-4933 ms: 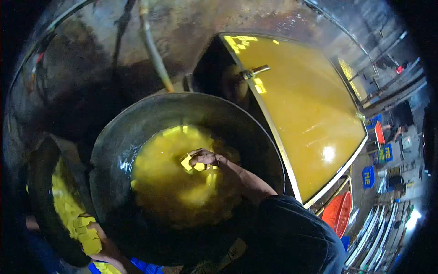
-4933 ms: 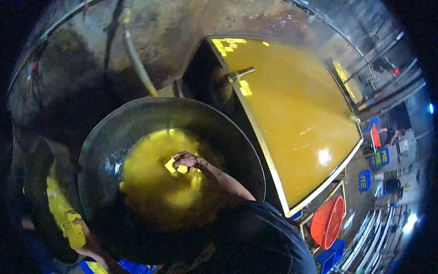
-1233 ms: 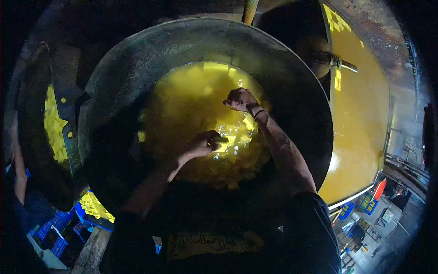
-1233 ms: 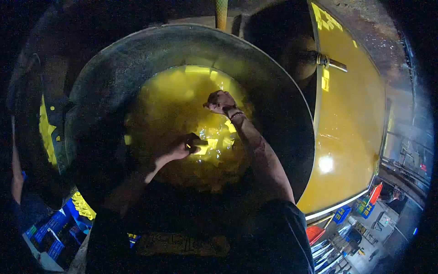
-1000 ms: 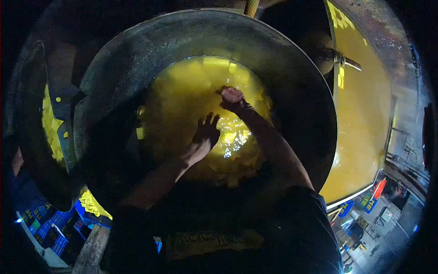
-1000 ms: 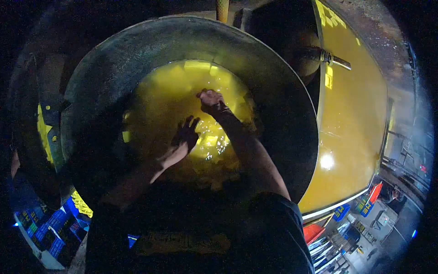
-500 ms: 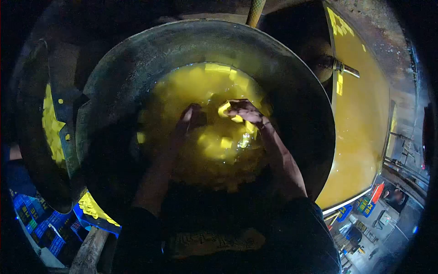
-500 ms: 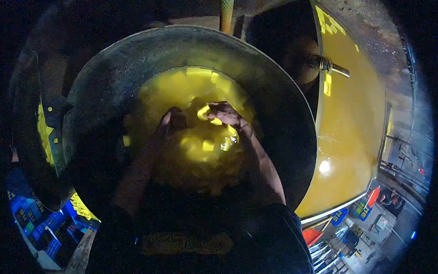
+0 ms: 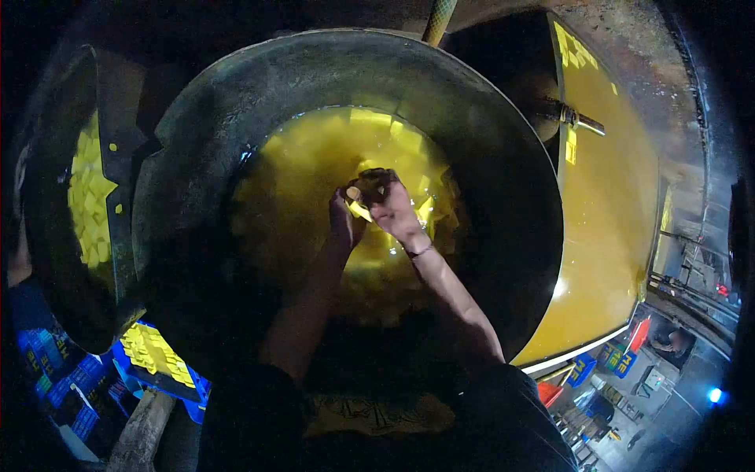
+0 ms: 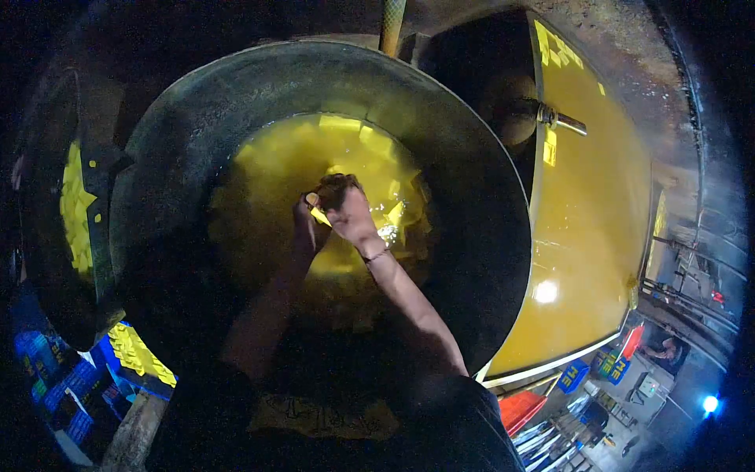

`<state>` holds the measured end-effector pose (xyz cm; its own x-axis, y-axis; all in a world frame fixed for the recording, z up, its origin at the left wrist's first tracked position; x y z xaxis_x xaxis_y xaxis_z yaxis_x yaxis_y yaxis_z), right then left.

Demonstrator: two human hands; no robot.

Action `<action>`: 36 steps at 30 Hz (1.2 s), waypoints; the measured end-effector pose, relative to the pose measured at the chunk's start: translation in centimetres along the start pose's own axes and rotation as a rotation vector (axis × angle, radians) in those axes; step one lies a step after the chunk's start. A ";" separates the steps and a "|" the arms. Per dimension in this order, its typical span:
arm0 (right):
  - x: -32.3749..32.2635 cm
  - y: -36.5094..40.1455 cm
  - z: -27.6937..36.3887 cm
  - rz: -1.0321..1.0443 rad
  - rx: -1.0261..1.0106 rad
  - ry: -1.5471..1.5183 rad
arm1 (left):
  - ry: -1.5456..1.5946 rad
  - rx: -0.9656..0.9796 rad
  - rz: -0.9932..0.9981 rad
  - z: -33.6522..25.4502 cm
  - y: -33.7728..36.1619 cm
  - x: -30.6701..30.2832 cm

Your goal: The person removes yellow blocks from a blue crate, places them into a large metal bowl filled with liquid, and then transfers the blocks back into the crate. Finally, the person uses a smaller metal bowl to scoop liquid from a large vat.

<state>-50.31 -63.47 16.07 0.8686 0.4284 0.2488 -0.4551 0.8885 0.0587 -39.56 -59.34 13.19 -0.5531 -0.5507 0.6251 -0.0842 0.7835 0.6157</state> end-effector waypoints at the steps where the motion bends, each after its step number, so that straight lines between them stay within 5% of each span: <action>1: 0.1 0.1 0.9 0.206 -0.156 0.518 | 0.042 0.069 0.075 -1.0 2.0 2.4; 2: 0.4 0.1 1.8 0.413 -0.314 1.035 | 0.042 0.072 0.078 -1.7 3.1 3.4; 3: 0.8 -0.3 3.0 0.416 -0.322 1.037 | -0.059 0.217 0.041 -2.7 4.0 4.3; 6: 1.5 -1.7 6.2 -0.135 0.363 0.198 | -0.256 0.512 -0.044 -4.3 4.4 4.6; 7: -1.7 -1.0 0.5 -0.148 0.027 0.425 | 0.038 0.271 0.020 -4.9 2.5 3.5; 8: -1.6 -0.3 1.0 -0.143 0.023 0.425 | 0.328 0.025 0.082 -5.5 1.2 2.6; 10: -0.2 3.0 2.0 0.043 0.796 0.899 | 0.319 0.125 0.248 -8.4 1.3 3.2; 12: 0.7 7.9 -1.2 0.034 0.445 1.082 | 0.338 0.134 0.213 -11.3 1.8 4.5; 13: -0.3 9.0 -4.2 0.042 0.435 1.082 | 0.361 0.151 0.171 -12.4 2.2 5.2; 16: -1.7 9.7 -7.3 0.062 0.261 0.901 | 0.371 0.216 0.203 -15.6 4.0 7.3; 18: -0.6 8.2 -2.7 -0.023 0.531 0.332 | 0.349 0.224 0.158 -17.9 5.8 8.7; 19: -4.3 8.7 -9.6 0.113 0.197 0.322 | 0.363 0.263 0.227 -18.9 6.7 9.0; 20: -4.3 8.1 -7.7 0.126 0.190 0.322 | 0.375 0.304 0.296 -19.8 7.4 9.1; 22: -3.6 5.6 -3.0 0.091 0.701 -0.561 | 0.394 0.351 0.318 -21.4 8.5 9.2; 24: -8.2 3.1 -12.5 0.292 0.643 -0.770 | 0.403 0.390 0.337 -23.2 10.1 9.4; 27: -3.4 -0.6 -11.9 0.339 0.729 -0.704 | 0.421 0.458 0.419 -25.2 13.0 9.0; 29: 3.2 -1.1 -6.0 0.210 0.442 1.029 | 0.414 0.527 0.417 -26.5 15.6 8.7; 32: 7.2 -0.8 -7.9 0.102 0.361 1.184 | 0.655 0.535 0.371 -27.4 21.2 7.8; 33: 5.9 -0.6 -13.5 0.080 -0.032 1.304 | 0.616 0.622 0.450 -27.5 22.9 7.1; 34: 6.7 -0.9 -12.7 0.102 -0.049 1.293 | 0.565 0.688 0.403 -27.5 24.3 6.1; 36: 7.8 -1.4 -9.9 0.441 0.355 1.228 | -0.554 1.220 -0.446 -27.3 26.3 2.8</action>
<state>-40.99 -59.77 8.32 0.1658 0.6992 -0.6954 -0.6026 0.6301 0.4898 -20.69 -48.12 44.24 -0.5151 -0.8558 0.0480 -0.8325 0.4862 -0.2658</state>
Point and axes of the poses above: each hand's wrist, its own y-axis away from the middle knuckle, its own x-axis out of the palm, z = x × y, the point moved 1 cm from there along -y, towards the middle knuckle, and after that the axes turned 15 degrees about -y, right-handed, at the moved point
